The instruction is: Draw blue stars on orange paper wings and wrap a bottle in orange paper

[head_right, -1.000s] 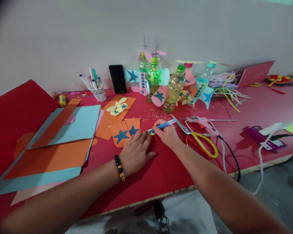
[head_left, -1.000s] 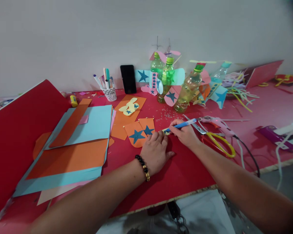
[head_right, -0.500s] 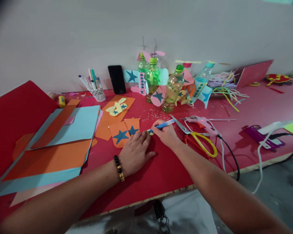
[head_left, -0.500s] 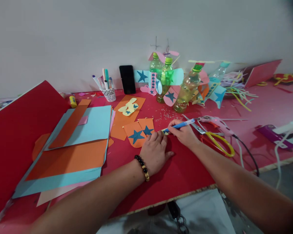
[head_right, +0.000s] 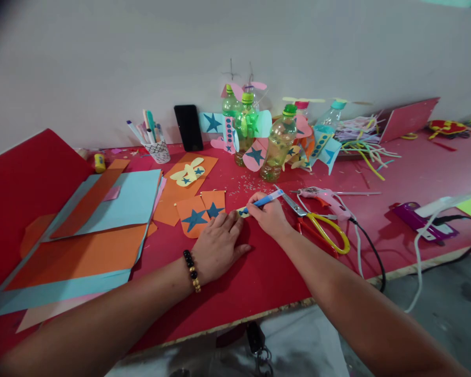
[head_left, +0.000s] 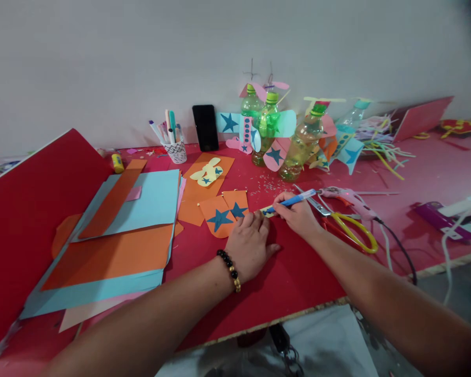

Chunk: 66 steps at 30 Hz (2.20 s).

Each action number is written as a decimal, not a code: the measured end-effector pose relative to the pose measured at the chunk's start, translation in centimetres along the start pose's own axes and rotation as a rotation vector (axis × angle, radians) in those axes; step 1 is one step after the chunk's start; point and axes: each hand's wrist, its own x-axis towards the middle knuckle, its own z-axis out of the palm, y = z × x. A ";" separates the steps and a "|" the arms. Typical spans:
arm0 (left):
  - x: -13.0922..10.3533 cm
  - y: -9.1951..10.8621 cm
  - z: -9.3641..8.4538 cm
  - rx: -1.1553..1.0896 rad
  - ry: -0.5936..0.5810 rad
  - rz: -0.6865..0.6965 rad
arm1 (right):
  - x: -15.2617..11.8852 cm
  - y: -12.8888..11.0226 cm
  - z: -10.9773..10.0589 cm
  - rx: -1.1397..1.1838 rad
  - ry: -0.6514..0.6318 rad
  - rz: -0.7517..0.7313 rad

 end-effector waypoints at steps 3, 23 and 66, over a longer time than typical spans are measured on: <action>0.0 0.0 0.1 -0.002 0.000 0.003 | 0.1 0.1 0.0 0.003 -0.004 -0.013; -0.1 0.0 0.0 0.008 0.011 0.004 | 0.0 -0.2 -0.1 0.024 -0.031 0.020; -0.1 -0.2 -0.2 -0.033 0.026 -0.029 | -0.2 -0.4 0.2 0.014 -0.101 -0.065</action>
